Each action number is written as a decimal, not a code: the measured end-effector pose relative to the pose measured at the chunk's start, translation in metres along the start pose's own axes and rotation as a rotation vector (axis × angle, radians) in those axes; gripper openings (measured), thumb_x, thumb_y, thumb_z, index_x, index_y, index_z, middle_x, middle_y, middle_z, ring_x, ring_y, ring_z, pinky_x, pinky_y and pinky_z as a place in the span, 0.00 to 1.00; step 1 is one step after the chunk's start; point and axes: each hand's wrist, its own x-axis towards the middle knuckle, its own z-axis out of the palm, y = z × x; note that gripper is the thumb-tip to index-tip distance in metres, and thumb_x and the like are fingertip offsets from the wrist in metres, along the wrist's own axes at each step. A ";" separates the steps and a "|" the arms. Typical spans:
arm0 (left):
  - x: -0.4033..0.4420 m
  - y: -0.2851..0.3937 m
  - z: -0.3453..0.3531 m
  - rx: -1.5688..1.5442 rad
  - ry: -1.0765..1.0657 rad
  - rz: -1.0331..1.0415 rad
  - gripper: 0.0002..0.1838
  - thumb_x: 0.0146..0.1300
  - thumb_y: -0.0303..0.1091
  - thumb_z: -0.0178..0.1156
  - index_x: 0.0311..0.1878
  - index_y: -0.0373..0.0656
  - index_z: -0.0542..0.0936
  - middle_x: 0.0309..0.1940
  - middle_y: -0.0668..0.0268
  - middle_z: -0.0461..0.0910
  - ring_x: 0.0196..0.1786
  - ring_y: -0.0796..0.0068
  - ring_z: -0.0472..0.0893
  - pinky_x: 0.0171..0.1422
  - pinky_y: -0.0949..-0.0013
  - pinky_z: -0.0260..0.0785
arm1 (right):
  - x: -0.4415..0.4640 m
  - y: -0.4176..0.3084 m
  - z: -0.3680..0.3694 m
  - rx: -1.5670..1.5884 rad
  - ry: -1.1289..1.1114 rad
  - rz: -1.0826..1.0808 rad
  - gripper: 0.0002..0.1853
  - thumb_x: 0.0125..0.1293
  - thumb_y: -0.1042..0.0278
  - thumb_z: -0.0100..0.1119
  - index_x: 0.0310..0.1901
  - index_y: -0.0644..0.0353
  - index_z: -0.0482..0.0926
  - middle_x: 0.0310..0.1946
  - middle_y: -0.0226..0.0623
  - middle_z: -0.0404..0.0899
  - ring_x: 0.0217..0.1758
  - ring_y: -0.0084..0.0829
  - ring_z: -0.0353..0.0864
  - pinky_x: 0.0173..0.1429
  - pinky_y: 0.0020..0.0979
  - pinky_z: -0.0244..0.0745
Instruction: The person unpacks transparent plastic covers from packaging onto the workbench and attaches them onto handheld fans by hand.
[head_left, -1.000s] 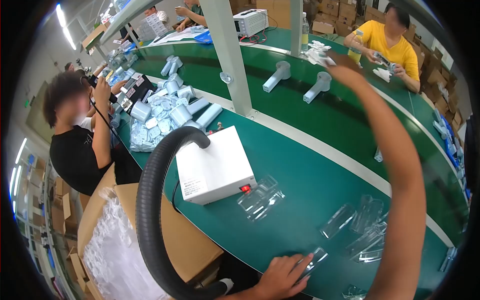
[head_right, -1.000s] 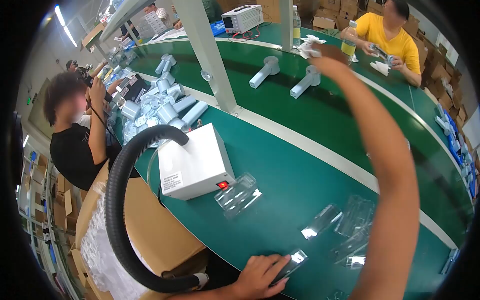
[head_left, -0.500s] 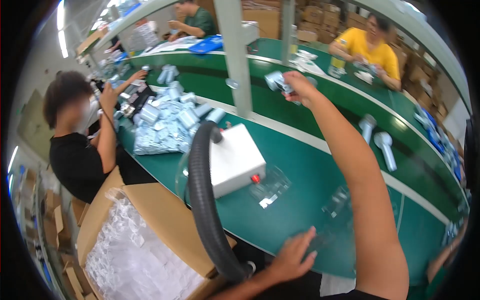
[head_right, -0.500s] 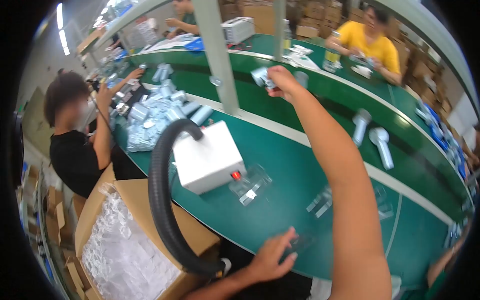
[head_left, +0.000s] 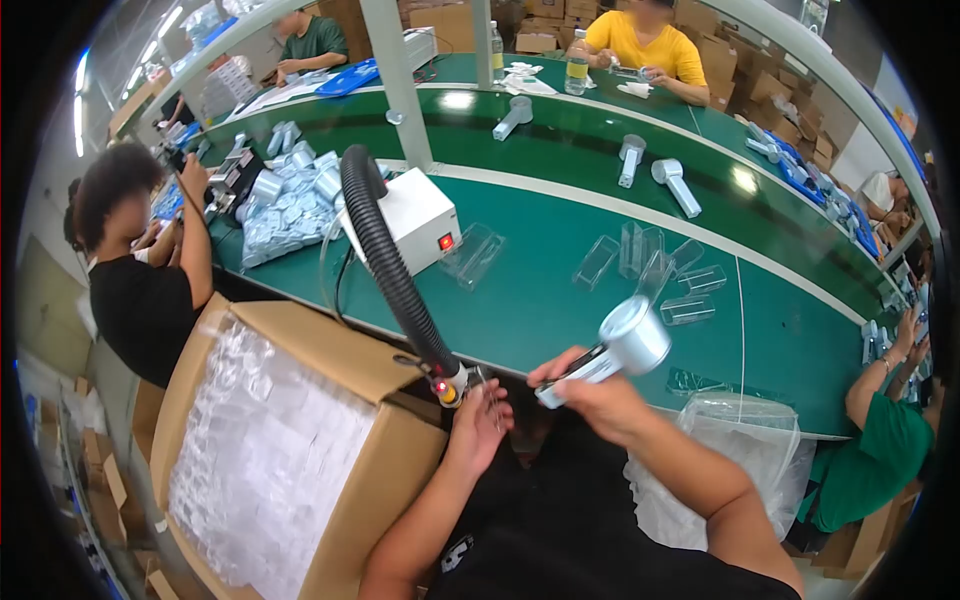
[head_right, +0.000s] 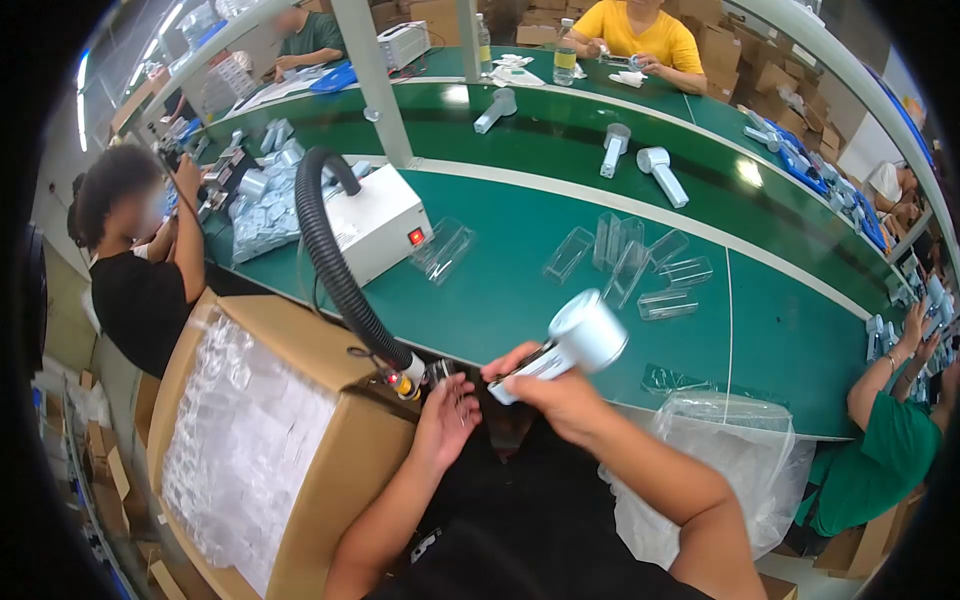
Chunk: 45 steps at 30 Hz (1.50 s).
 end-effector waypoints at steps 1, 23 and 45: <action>0.013 -0.004 -0.018 0.017 -0.001 0.020 0.18 0.69 0.40 0.59 0.56 0.43 0.74 0.45 0.65 0.80 0.41 0.73 0.80 0.43 0.68 0.74 | -0.003 0.012 0.013 0.107 0.014 0.083 0.13 0.59 0.77 0.65 0.45 0.60 0.77 0.50 0.44 0.81 0.54 0.35 0.81 0.61 0.37 0.77; -0.036 0.017 0.047 0.934 -0.441 0.393 0.29 0.59 0.23 0.63 0.65 0.38 0.70 0.47 0.66 0.71 0.40 0.83 0.76 0.43 0.79 0.68 | -0.026 -0.016 -0.006 -0.225 -0.031 -0.187 0.25 0.65 0.59 0.64 0.58 0.65 0.72 0.54 0.49 0.79 0.59 0.42 0.79 0.66 0.42 0.71; -0.029 0.007 0.111 -0.218 -0.372 -0.182 0.24 0.70 0.35 0.55 0.67 0.56 0.62 0.54 0.60 0.76 0.59 0.56 0.77 0.61 0.52 0.73 | -0.061 -0.016 -0.001 -0.761 -0.071 -0.626 0.20 0.62 0.53 0.68 0.46 0.62 0.80 0.42 0.45 0.86 0.68 0.48 0.71 0.78 0.53 0.47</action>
